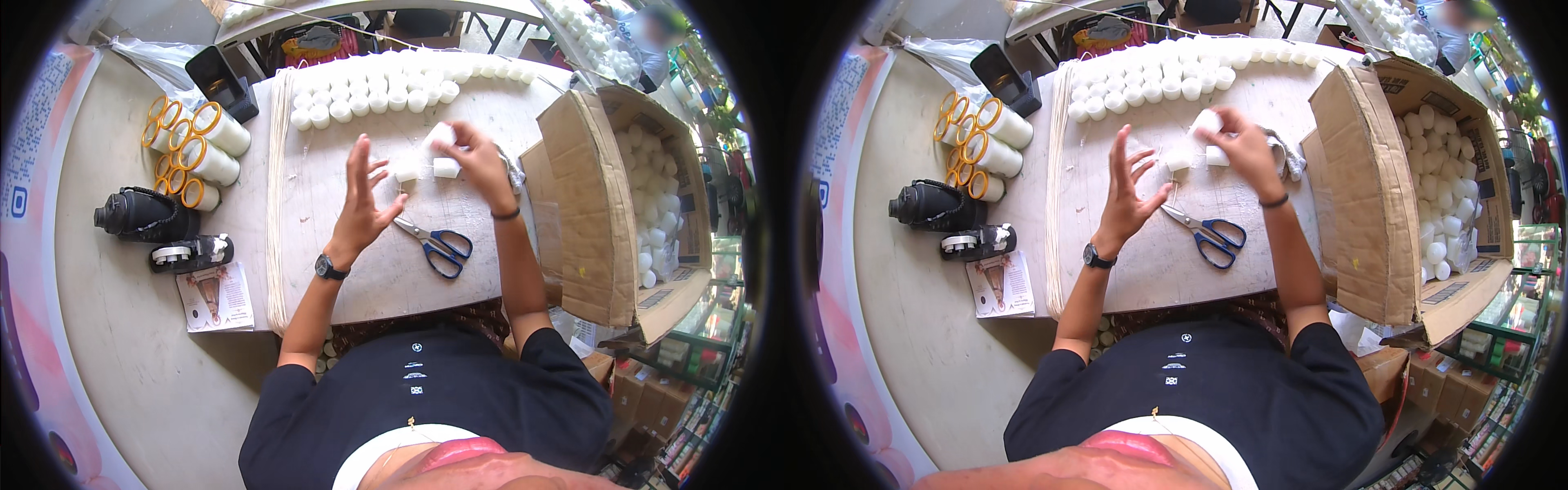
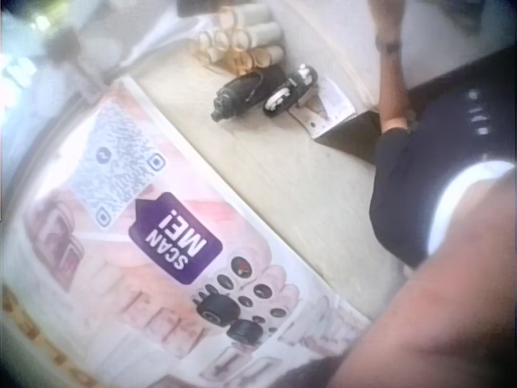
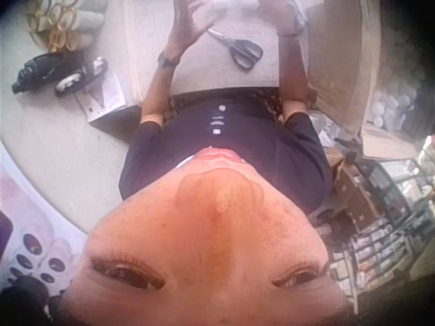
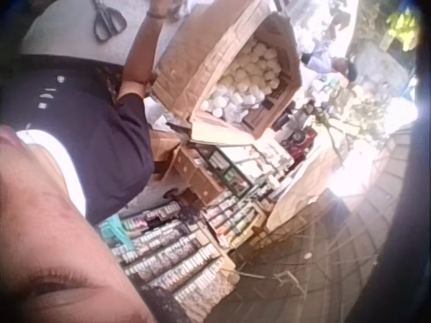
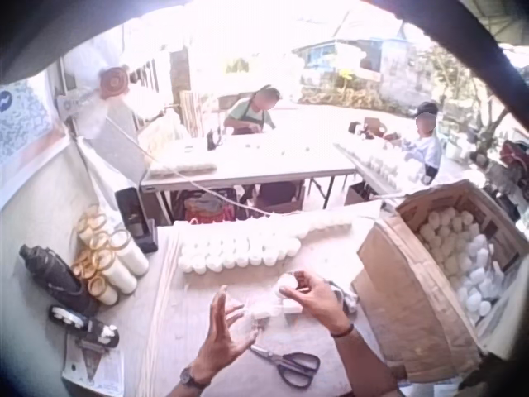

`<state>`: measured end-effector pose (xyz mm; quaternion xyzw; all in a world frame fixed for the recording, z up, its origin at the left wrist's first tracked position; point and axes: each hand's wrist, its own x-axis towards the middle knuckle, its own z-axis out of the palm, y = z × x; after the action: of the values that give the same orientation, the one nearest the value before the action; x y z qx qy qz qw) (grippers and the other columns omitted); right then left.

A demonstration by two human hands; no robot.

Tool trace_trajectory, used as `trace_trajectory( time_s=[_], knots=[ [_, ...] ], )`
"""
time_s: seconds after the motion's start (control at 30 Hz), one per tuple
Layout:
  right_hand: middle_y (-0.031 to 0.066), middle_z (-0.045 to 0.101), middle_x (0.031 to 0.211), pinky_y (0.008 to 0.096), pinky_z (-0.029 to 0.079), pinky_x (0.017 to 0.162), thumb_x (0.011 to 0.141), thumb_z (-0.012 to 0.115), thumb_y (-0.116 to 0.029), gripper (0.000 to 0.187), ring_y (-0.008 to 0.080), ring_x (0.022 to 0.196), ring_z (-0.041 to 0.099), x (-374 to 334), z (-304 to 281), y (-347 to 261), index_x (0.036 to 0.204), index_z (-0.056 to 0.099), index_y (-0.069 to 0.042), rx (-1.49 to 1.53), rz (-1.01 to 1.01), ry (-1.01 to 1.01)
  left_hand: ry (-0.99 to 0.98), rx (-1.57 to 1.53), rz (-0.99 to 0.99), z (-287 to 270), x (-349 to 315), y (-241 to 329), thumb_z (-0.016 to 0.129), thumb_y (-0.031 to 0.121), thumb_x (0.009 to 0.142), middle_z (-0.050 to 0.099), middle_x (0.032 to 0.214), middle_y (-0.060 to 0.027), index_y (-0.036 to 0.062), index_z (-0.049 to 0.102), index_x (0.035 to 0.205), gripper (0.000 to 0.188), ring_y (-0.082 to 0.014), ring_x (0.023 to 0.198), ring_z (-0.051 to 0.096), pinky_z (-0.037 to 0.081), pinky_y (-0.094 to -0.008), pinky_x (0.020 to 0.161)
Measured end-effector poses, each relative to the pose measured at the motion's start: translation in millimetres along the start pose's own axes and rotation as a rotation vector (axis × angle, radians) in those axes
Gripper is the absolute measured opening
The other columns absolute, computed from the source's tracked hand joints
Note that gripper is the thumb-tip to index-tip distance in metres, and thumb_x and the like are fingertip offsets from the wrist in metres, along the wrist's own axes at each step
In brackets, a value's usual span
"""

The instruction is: The person assembles small white cylindrical candles by inserting wicks and trimming excess wick with scissors. They then wipe the candles with a cloth and place them into a cardboard box.

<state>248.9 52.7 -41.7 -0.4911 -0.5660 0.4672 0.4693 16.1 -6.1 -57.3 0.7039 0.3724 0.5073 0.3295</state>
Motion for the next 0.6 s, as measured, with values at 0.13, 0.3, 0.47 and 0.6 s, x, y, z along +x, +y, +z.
trace_trajectory(
  time_s=[0.13,0.3,0.47,0.6],
  knots=[
    [0.0180,0.071,0.105,0.0345,0.056,0.073,0.077,0.079,-0.016,0.047,0.0224,0.082,0.070,80,-51,40,0.117,0.061,0.001,-0.435,-0.124,0.505,0.079,0.185,-0.024,-17,-8,-18,0.074,0.004,0.083,0.026,0.153,-0.0173,0.0176,0.013,0.158,0.098,-0.0283,0.117,0.057,0.055,-0.0400,0.096],
    [0.0231,0.067,0.111,0.0412,0.047,0.099,0.074,0.079,-0.014,0.045,0.0365,0.110,0.061,157,-84,87,0.115,0.064,-0.002,-0.796,-0.031,0.659,0.111,0.211,-0.044,-24,-5,-29,0.070,0.001,0.084,0.030,0.150,-0.0158,0.0164,0.020,0.155,0.088,-0.0262,0.113,0.059,0.055,-0.0390,0.093],
    [0.0224,0.068,0.113,0.0404,0.047,0.101,0.073,0.080,-0.019,0.056,0.0360,0.113,0.061,181,-92,102,0.123,0.062,0.000,-0.789,-0.059,0.656,0.122,0.226,-0.068,-29,-8,-37,0.069,0.001,0.085,0.030,0.148,-0.0154,0.0162,0.021,0.155,0.086,-0.0245,0.109,0.060,0.056,-0.0374,0.091],
    [0.0251,0.066,0.114,0.0398,0.049,0.098,0.074,0.079,-0.018,0.061,0.0356,0.113,0.062,178,-84,89,0.125,0.056,0.004,-0.576,0.048,0.616,0.127,0.238,-0.068,-31,-9,-39,0.069,0.000,0.085,0.030,0.148,-0.0153,0.0160,0.022,0.154,0.085,-0.0243,0.107,0.061,0.057,-0.0369,0.090]
  ],
)
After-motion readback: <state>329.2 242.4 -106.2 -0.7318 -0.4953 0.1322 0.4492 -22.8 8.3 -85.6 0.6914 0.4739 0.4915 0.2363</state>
